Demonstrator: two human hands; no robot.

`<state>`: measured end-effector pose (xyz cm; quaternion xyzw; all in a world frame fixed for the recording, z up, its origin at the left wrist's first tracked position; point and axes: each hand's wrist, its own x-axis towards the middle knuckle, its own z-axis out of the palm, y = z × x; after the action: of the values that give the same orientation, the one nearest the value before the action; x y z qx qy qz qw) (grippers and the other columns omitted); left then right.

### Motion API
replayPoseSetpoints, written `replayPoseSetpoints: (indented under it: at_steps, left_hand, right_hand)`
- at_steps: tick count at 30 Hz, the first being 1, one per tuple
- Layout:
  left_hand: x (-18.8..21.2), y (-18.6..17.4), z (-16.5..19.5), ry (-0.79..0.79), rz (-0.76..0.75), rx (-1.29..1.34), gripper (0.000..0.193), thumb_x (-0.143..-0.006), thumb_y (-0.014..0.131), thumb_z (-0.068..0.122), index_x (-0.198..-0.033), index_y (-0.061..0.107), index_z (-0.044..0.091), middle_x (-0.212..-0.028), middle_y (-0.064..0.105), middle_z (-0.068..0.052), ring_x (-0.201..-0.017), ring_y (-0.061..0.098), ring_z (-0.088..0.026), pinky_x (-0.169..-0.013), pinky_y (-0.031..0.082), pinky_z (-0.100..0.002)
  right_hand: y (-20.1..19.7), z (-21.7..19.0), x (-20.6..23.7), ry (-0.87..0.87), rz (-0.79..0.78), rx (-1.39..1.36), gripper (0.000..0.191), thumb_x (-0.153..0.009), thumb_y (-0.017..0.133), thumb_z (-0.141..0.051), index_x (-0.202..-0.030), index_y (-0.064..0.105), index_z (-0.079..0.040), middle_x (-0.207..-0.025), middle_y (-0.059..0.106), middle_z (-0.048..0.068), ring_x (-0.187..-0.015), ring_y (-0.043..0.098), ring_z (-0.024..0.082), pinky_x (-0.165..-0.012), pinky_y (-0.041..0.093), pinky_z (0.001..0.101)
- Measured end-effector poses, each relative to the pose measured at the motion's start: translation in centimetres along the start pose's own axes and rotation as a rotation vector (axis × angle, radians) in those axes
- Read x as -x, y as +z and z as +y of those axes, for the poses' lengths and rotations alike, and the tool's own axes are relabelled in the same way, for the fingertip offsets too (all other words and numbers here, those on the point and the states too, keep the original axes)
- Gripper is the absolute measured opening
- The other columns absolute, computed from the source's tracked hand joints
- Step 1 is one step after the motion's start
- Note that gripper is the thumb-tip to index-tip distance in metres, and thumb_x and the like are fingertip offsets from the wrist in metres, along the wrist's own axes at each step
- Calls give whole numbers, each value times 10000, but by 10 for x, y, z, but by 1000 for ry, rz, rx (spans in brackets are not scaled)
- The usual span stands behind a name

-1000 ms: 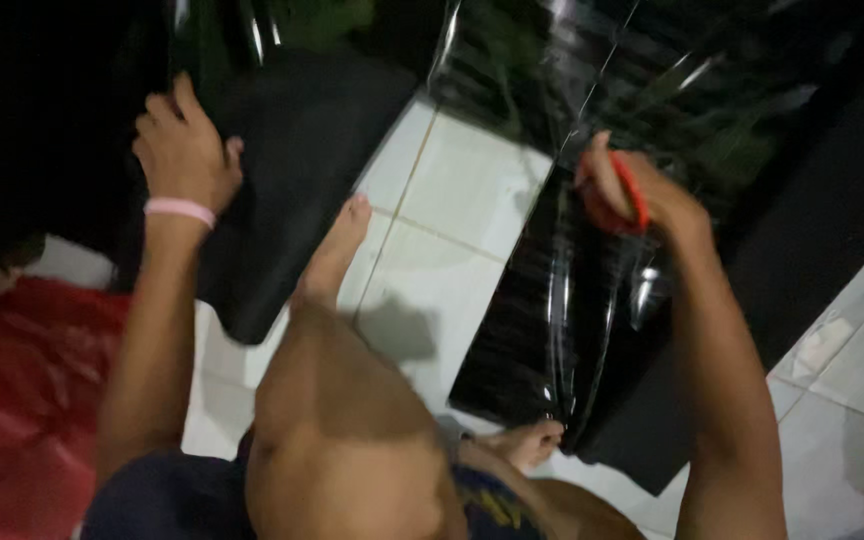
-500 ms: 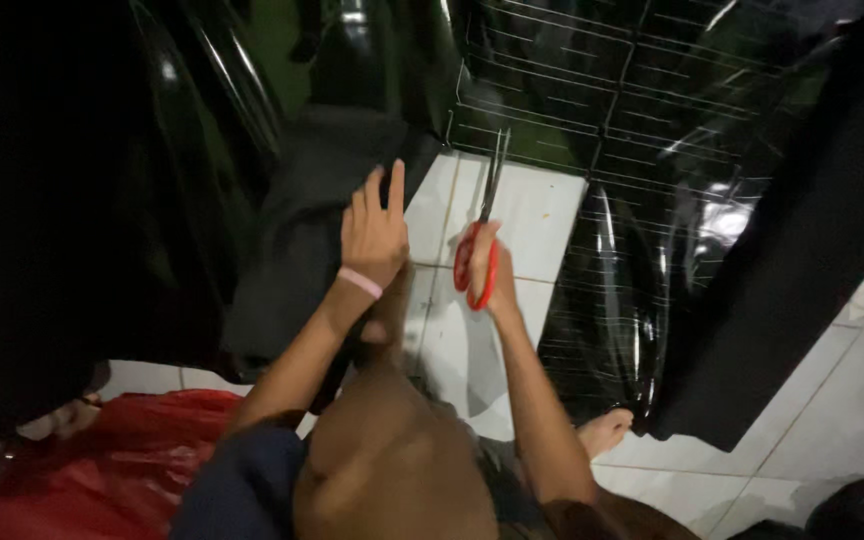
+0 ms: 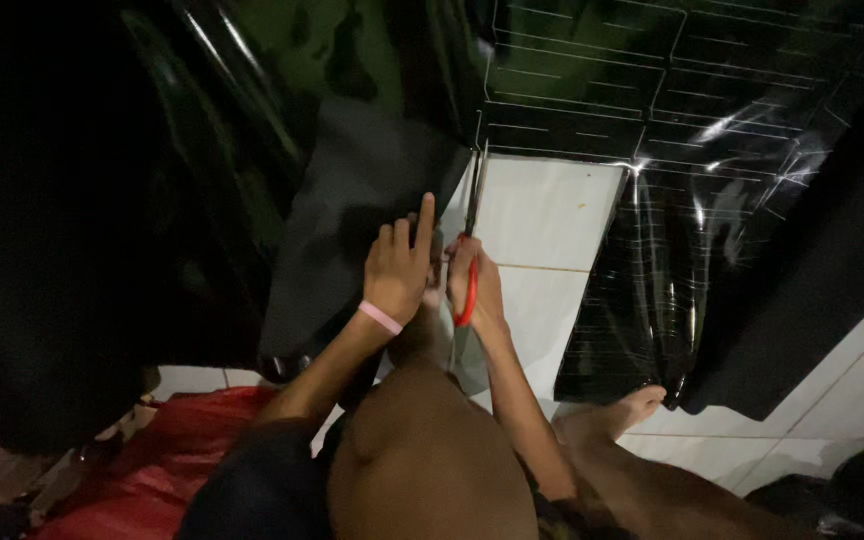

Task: The person uses a straightedge and a utility knife to score a grid pattern on a large sheet of black glossy film laid on the floor. They then retrieve scissors and cut along the scored lines to separate the film into smaller rectangular pieces.

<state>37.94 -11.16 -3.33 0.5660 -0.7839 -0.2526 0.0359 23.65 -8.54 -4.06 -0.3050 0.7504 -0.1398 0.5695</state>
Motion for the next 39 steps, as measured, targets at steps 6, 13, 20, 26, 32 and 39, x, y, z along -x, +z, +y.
replayPoseSetpoints:
  at_steps: [6, 13, 20, 26, 32, 39]
  left_hand:
    - [0, 5, 1, 36, 75, -78, 810, -849, 740, 112, -1569, 385, 3, -1143, 609, -174, -942, 604, -294, -772, 579, -354]
    - [2, 11, -4, 53, 61, -105, 706, -923, 684, 125, -1571, 420, 28, -1136, 623, -152, -916, 612, -255, -753, 588, -319]
    - [2, 9, -3, 66, 99, -158, 654, -939, 667, 122, -1552, 450, 48, -1107, 622, -136, -907, 615, -243, -749, 587, -301]
    - [0, 4, -2, 80, 119, -189, 635, -938, 696, 148, -1534, 500, 51, -1040, 600, -107, -852, 592, -221, -699, 570, -276]
    - [-2, 6, -2, 73, 160, -174, 699, -863, 735, 191, -1511, 505, 62, -1020, 599, -111, -810, 570, -232, -698, 570, -305]
    - [0, 10, -6, 64, 62, -77, 683, -879, 697, 134, -1526, 506, 28, -1053, 600, -136, -829, 572, -250, -719, 566, -316]
  right_hand:
    - [4, -7, -29, -183, 32, -6, 547, -1090, 344, -416, -938, 617, 33, -693, 623, 201, -645, 633, 327, -602, 504, 433]
    - [7, -20, -29, -166, 113, 49, 494, -1093, 351, -343, -891, 598, 34, -648, 619, 186, -563, 624, 281, -554, 483, 390]
    - [9, -18, -28, -179, 134, 57, 424, -1101, 420, -206, -799, 587, 41, -536, 561, 174, -479, 590, 243, -461, 409, 413]
    - [1, -22, -34, -377, 186, 148, 285, -994, 443, -119, -828, 619, 32, -615, 614, 187, -506, 643, 265, -476, 455, 364]
    - [-5, -30, -61, 23, 18, 131, 689, -1151, 223, -287, -676, 606, 34, -600, 656, 218, -533, 644, 325, -585, 516, 368]
    - [-3, -38, -53, -328, 185, 189, 496, -1100, 341, -283, -795, 590, 19, -650, 643, 184, -553, 667, 287, -521, 500, 403]
